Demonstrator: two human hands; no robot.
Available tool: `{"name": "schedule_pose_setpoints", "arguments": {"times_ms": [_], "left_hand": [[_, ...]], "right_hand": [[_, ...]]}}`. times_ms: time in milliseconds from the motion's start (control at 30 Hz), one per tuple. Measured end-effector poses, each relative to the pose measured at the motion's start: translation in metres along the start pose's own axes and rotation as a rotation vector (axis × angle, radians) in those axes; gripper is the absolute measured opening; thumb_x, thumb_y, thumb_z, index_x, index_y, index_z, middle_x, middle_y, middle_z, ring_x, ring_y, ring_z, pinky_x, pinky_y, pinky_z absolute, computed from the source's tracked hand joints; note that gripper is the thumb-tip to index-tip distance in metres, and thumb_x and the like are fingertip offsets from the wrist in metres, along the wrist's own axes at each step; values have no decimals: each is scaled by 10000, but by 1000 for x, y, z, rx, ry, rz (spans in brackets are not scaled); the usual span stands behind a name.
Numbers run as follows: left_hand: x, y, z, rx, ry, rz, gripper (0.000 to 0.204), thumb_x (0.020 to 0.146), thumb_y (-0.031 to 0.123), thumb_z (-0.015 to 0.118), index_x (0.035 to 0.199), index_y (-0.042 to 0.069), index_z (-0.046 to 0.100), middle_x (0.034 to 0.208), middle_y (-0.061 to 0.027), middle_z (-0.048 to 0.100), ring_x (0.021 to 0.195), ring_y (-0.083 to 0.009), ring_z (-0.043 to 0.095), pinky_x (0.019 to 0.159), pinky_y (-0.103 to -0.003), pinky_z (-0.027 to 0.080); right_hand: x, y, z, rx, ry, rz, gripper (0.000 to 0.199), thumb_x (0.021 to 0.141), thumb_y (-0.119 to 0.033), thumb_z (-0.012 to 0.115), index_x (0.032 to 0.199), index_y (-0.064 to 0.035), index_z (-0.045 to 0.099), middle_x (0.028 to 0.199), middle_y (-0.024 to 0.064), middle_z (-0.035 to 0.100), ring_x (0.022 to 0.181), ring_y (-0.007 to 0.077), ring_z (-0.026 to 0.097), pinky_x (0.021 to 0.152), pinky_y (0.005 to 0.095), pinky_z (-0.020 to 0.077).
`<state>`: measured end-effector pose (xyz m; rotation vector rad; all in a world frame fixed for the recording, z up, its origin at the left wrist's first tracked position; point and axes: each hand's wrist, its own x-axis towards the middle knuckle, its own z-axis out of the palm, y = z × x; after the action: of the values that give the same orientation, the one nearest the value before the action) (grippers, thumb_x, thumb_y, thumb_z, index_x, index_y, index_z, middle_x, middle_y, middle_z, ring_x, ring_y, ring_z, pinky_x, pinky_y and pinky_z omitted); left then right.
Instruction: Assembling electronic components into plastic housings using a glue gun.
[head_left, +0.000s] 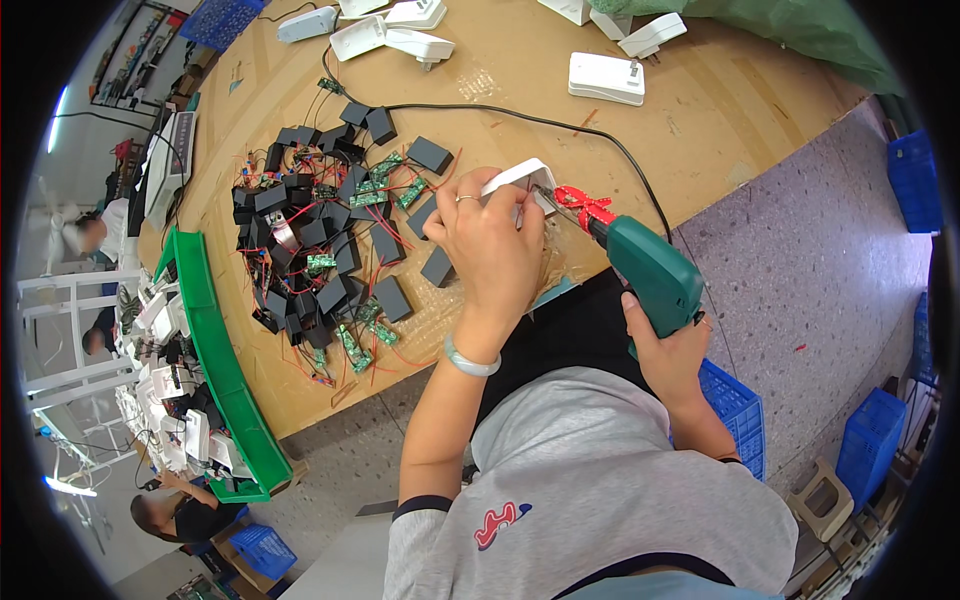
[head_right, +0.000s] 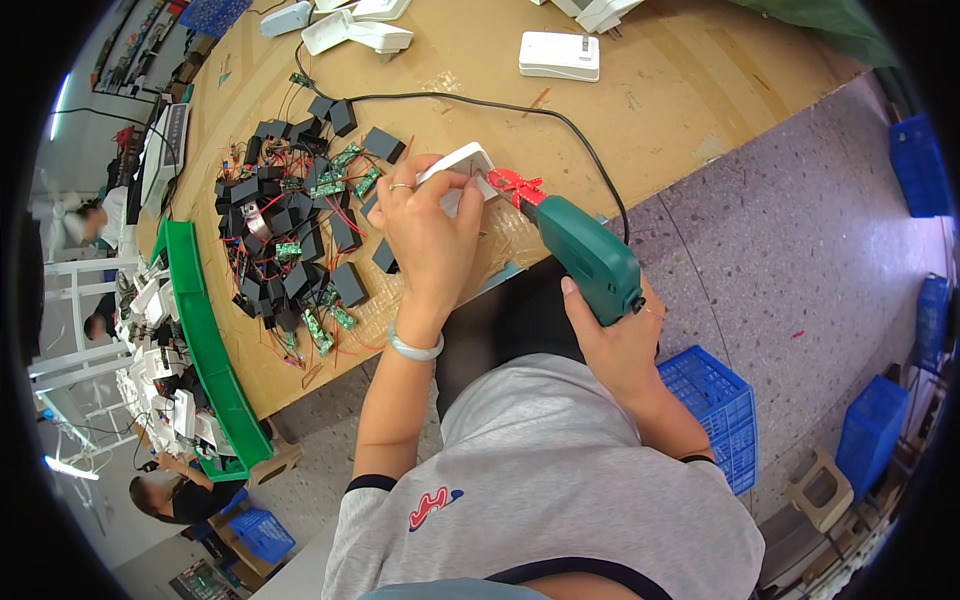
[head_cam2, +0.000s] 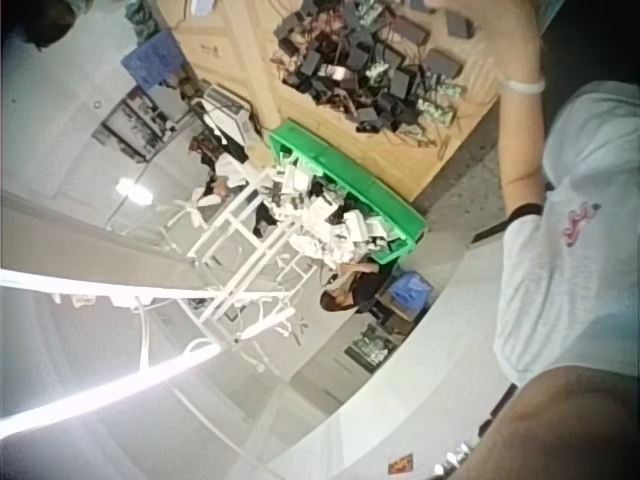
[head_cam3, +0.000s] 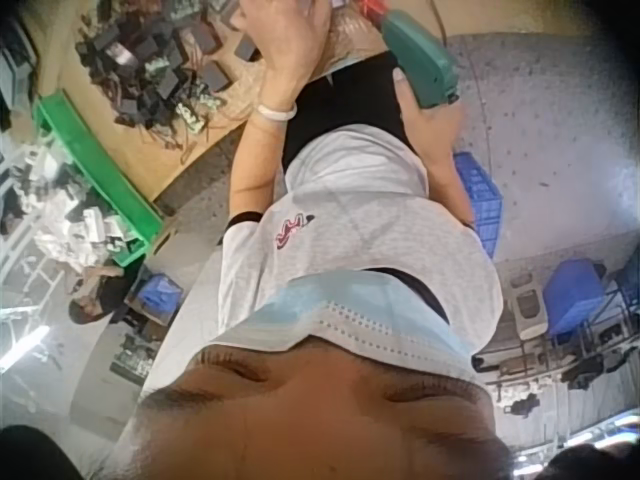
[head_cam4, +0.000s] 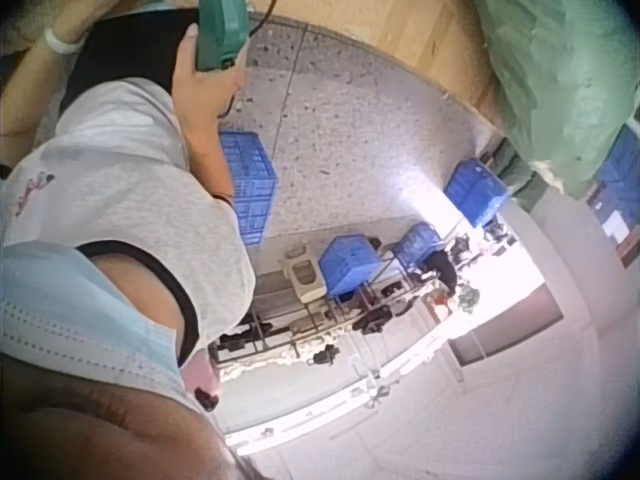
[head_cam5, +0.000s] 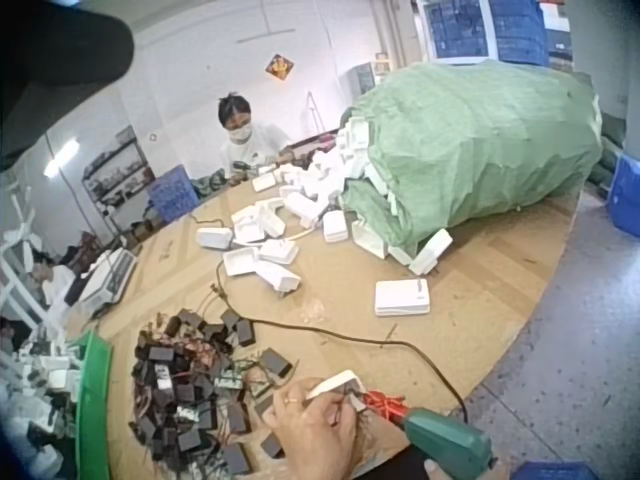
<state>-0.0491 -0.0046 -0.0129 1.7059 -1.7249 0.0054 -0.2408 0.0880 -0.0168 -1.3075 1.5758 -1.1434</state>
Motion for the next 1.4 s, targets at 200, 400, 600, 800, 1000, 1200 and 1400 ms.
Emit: {"name": "schedule_pose_setpoints", "arguments": {"times_ms": [200, 400, 600, 800, 1000, 1200, 1400], "left_hand": [[0, 0, 0, 5, -6, -1, 69, 771, 133, 775, 816, 85, 752, 1153, -91, 673, 1158, -309, 527, 924, -479, 305], [0, 0, 0, 6, -9, -5, 77, 773, 136, 777, 825, 86, 750, 1157, -95, 670, 1161, -312, 526, 932, -482, 307], [0, -1, 0, -5, -12, -10, 69, 776, 131, 771, 821, 86, 745, 1153, -95, 666, 1162, -313, 527, 925, -481, 309], [2, -6, 0, -70, -16, -50, 63, 789, 128, 758, 829, 81, 745, 1145, -91, 668, 1144, -318, 546, 903, -485, 329], [7, -15, 0, -184, -41, -128, 93, 820, 154, 760, 830, 64, 743, 1117, -94, 684, 1102, -319, 577, 891, -466, 385], [11, -18, 1, -266, -46, -160, 105, 821, 156, 771, 833, 53, 754, 1071, -122, 706, 1021, -326, 628, 888, -448, 437], [11, -30, -16, -538, -36, -300, 119, 836, 125, 786, 861, 17, 745, 1063, -156, 704, 1006, -291, 661, 899, -390, 503]], "right_hand": [[0, 0, 1, 10, 0, 0, 296, 889, -57, 762, 1161, 19, 676, 1006, 99, 732, 892, 146, 662, 813, 299, 526], [0, 0, 0, -1, -7, -3, 299, 889, -63, 766, 1163, 17, 676, 1004, 102, 731, 890, 149, 663, 813, 301, 526], [-5, 1, -5, 5, 33, -75, 207, 900, -45, 747, 1093, 13, 698, 879, 52, 703, 738, 104, 620, 674, 267, 487], [-13, -13, -18, 84, 96, -98, 192, 917, 15, 697, 1109, 28, 693, 911, 60, 707, 625, 77, 604, 557, 235, 478], [-12, -16, -26, 137, 135, -73, 225, 916, 31, 684, 1140, 43, 686, 984, 92, 728, 628, 89, 622, 552, 242, 504], [-13, -13, -27, 105, 139, -84, 228, 914, 31, 684, 1142, 47, 685, 989, 96, 730, 629, 94, 627, 547, 243, 507], [-11, -18, -23, 114, 142, -118, 230, 916, 19, 686, 1146, 34, 691, 1007, 87, 736, 621, 83, 613, 563, 238, 492]]}}
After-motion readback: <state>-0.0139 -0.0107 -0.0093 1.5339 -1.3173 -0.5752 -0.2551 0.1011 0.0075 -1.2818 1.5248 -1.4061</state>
